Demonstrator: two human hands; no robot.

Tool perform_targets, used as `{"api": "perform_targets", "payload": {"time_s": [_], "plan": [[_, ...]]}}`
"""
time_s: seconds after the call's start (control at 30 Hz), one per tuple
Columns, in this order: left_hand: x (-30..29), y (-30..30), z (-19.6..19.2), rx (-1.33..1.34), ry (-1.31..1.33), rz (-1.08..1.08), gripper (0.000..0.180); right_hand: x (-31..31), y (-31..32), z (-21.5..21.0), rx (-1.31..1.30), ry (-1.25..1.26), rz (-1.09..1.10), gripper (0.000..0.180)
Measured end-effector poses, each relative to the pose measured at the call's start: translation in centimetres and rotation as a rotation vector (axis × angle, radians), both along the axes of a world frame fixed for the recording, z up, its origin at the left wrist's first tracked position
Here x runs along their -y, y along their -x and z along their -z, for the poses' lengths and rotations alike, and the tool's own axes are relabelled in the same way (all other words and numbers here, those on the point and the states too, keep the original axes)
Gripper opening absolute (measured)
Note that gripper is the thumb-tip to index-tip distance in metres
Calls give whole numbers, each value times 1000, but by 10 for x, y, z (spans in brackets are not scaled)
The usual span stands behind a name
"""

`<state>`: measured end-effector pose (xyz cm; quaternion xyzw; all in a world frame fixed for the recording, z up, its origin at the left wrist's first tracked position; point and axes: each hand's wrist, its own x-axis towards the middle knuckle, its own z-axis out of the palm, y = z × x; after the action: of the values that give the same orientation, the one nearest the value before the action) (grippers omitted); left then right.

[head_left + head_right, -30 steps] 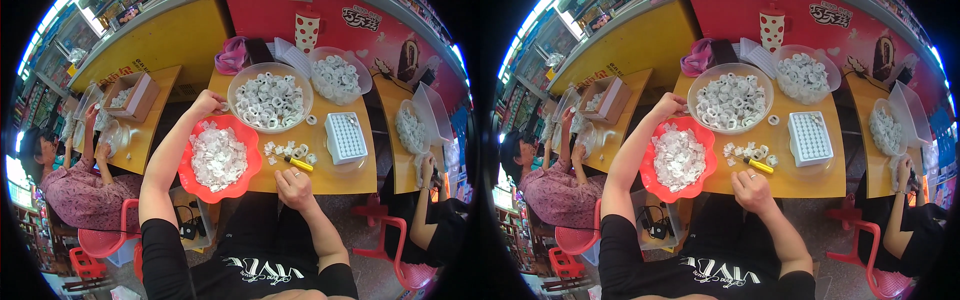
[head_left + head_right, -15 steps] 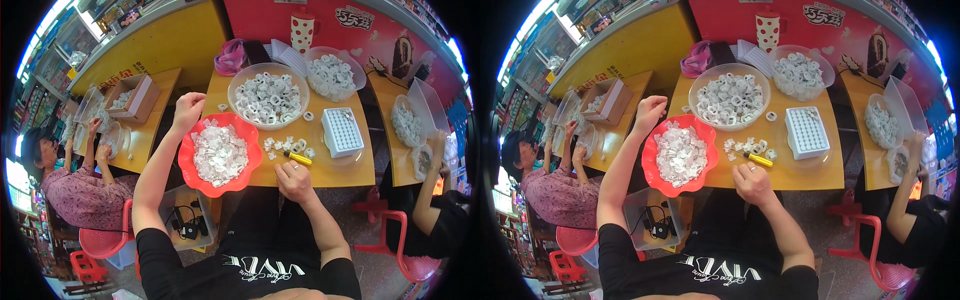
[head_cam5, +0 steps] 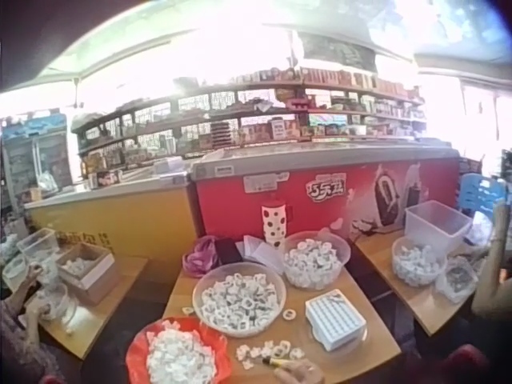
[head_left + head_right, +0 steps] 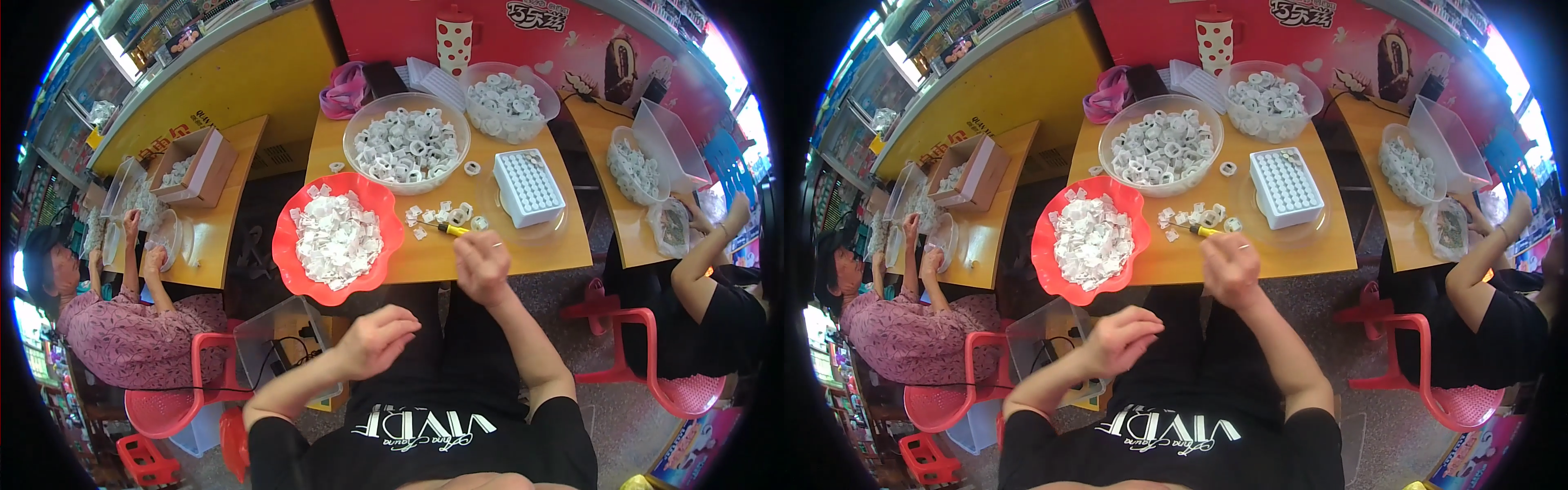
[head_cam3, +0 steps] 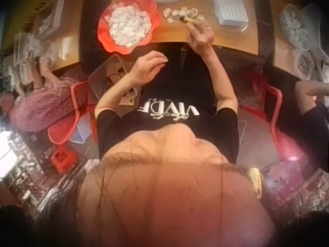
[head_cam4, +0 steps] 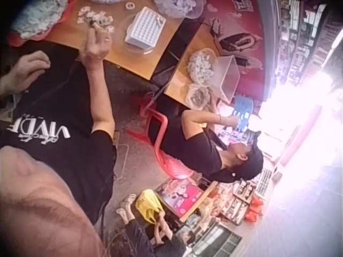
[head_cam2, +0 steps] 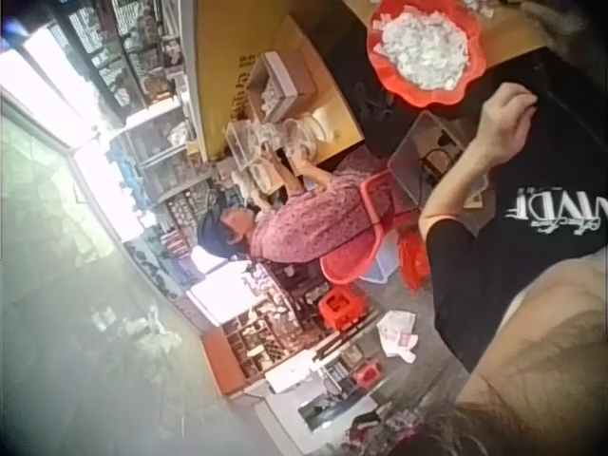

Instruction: The person assembles small plastic and metal components by hand at a workbench.

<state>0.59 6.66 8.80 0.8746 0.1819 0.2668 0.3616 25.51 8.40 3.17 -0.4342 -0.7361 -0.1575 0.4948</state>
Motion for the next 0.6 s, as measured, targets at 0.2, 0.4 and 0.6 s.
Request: {"api": "perform_targets", "payload": {"time_s": [0.2,0.4,0.6], "plan": [[51,-24,74,183,746,-188,14,-12,-16,-26,87,308,392,26],[59,-27,94,197,1047,-144,16,-40,-18,-30,310,449,412,12],[48,-12,100,266,1101,-201,21,-16,-4,-39,96,459,313,7]]}}
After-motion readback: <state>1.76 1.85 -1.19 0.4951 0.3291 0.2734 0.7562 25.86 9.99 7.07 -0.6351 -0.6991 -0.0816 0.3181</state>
